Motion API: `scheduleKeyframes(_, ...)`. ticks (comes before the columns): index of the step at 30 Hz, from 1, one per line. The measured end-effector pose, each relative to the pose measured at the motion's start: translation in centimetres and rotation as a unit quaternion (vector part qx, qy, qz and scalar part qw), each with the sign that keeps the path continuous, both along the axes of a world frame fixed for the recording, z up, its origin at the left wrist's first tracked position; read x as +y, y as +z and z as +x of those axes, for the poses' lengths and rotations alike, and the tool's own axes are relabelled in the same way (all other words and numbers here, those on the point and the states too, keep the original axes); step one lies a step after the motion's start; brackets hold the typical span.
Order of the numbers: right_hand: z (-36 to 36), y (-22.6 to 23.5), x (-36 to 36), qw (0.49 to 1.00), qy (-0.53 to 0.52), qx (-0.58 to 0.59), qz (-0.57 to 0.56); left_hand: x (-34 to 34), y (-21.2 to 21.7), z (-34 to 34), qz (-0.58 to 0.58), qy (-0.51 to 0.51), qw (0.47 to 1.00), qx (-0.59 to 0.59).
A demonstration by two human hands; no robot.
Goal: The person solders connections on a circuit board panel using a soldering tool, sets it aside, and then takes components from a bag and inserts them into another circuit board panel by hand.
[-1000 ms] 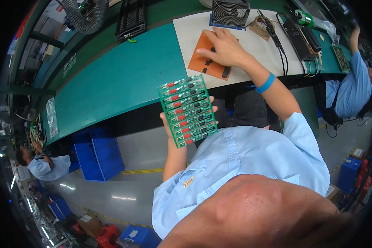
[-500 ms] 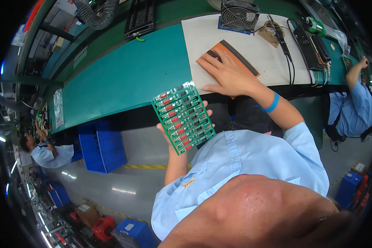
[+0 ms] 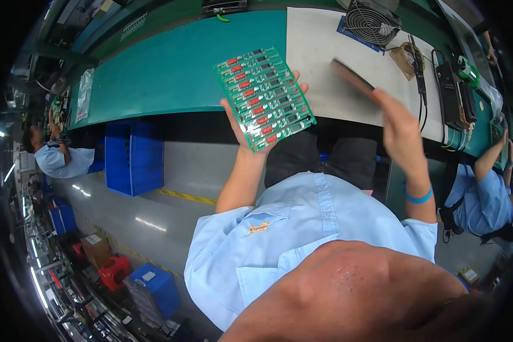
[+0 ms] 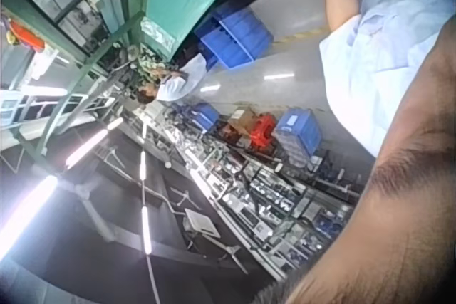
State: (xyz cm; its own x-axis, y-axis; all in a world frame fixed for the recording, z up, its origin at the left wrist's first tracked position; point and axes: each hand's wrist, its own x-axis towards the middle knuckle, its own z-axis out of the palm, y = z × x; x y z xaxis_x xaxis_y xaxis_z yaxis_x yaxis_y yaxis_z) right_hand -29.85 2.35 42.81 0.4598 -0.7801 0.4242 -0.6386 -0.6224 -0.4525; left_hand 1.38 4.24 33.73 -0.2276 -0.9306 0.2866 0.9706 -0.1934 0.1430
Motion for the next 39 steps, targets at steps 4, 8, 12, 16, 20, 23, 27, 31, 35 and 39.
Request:
scheduleKeyframes(4,-2.0,1.5,-0.7,0.956,-0.115,-0.254,0.092,-1.0,0.6,-1.4,0.006,0.016,0.999,-0.029)
scheduleKeyframes(8,-1.5,1.2,-1.5,0.922,-0.053,-0.351,0.155,-2.0,1.0,-2.6,-0.002,0.016,0.998,-0.068)
scheduleKeyframes(12,1.0,0.0,-2.5,0.832,0.012,-0.469,0.296,-2.2,-0.1,-3.4,-0.017,-0.003,0.999,-0.037)
scheduleKeyframes(16,0.5,-2.4,-4.4,0.798,0.033,-0.459,0.389,-2.1,-1.9,-4.9,-0.023,-0.078,0.985,0.151)
scheduleKeyframes(20,4.3,-2.1,-3.6,0.815,0.009,-0.416,0.404,-1.8,-1.5,-5.5,-0.003,0.030,0.987,-0.158)
scheduleKeyframes(23,4.7,-2.2,-3.6,0.809,0.001,-0.414,0.418,-1.7,-1.5,-5.8,0.007,0.027,0.988,-0.155)
scheduleKeyframes(27,4.8,-3.0,-3.6,0.802,-0.005,-0.415,0.430,-1.8,-1.7,-6.3,0.012,0.024,0.987,-0.160)
scheduleKeyframes(31,4.3,-4.1,-3.9,0.800,0.004,-0.424,0.426,-2.1,-1.6,-6.6,-0.006,0.024,0.982,-0.188)
scheduleKeyframes(35,3.8,-4.5,-4.4,0.789,0.024,-0.422,0.446,-2.4,-0.8,-6.7,-0.051,0.015,0.972,-0.228)
scheduleKeyframes(39,3.1,-4.4,-4.7,0.791,0.021,-0.410,0.454,-2.5,0.6,-7.4,-0.059,0.041,0.965,-0.252)
